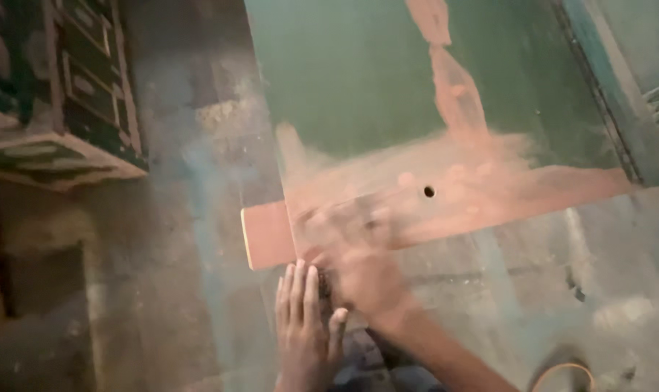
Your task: The person sands a large green wooden panel with a reddish-brown surface using a sanding block. They move the block back and forth across the surface, focusing on different areas to smooth the wood.
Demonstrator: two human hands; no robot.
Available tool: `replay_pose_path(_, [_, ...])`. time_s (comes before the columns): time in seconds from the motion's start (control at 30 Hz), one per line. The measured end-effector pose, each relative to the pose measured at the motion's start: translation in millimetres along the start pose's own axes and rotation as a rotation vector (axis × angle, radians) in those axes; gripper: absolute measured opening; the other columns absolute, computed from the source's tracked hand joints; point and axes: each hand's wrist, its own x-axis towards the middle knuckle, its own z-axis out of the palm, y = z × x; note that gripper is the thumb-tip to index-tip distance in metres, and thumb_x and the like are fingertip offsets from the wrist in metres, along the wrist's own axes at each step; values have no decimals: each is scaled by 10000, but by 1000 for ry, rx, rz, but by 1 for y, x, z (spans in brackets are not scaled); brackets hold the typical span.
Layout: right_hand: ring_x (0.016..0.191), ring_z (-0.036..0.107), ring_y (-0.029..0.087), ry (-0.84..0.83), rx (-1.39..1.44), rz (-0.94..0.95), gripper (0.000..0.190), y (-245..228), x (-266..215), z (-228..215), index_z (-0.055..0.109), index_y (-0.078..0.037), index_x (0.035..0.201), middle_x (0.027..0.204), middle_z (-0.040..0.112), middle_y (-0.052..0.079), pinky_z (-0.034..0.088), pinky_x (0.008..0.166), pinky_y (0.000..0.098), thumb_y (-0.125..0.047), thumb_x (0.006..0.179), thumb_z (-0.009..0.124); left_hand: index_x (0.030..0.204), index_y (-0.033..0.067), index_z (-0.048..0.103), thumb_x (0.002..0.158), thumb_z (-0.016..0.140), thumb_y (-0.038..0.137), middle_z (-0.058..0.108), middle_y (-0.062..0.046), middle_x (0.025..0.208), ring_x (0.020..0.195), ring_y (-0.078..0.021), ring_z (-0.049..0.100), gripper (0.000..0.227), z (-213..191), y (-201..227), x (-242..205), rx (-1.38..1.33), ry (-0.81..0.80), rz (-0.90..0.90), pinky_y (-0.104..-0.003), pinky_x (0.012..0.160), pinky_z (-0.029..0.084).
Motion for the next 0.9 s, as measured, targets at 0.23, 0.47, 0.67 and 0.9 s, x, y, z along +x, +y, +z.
replay_pose_path(0.23, [1350, 493, 311, -65, -86, 200, 493, 112, 18, -27, 553, -73, 1436, 1529, 548, 94, 255, 1126, 652, -321, 1012, 514, 1486, -71, 413, 1024, 532, 363, 422, -266, 1558, 1493, -453, 347, 645, -13, -5, -8, 16, 34, -31, -556, 1228, 276])
replay_pose_path(0.47, [1438, 451, 315, -74, -20, -123, 532, -22, 3, 11, 561, -194, 1460, 1487, 583, 66, 180, 1185, 694, -446, 1000, 473, 1518, -65, 392, 1050, 491, 375, 388, -276, 1598, 1508, -467, 342, 650, -7, -3, -7, -87, 61, -111, -550, 1215, 289])
replay_pose_path(0.67, [1483, 405, 342, -45, -74, 130, 527, 42, 52, -17, 532, -142, 1521, 1573, 521, 84, 140, 1201, 710, -404, 1068, 465, 1532, -48, 389, 1063, 488, 387, 377, -283, 1608, 1518, -472, 330, 647, -9, -1, -1, -112, 75, -98, -553, 1227, 282])
replay_pose_path(0.9, [1426, 460, 367, -94, 35, -54, 542, -32, 22, -25, 568, -105, 1449, 1514, 545, 77, 163, 1165, 726, -379, 983, 535, 1527, -45, 404, 1057, 491, 388, 384, -283, 1603, 1524, -473, 338, 645, -9, -2, -2, -129, 126, -146, -540, 1233, 284])
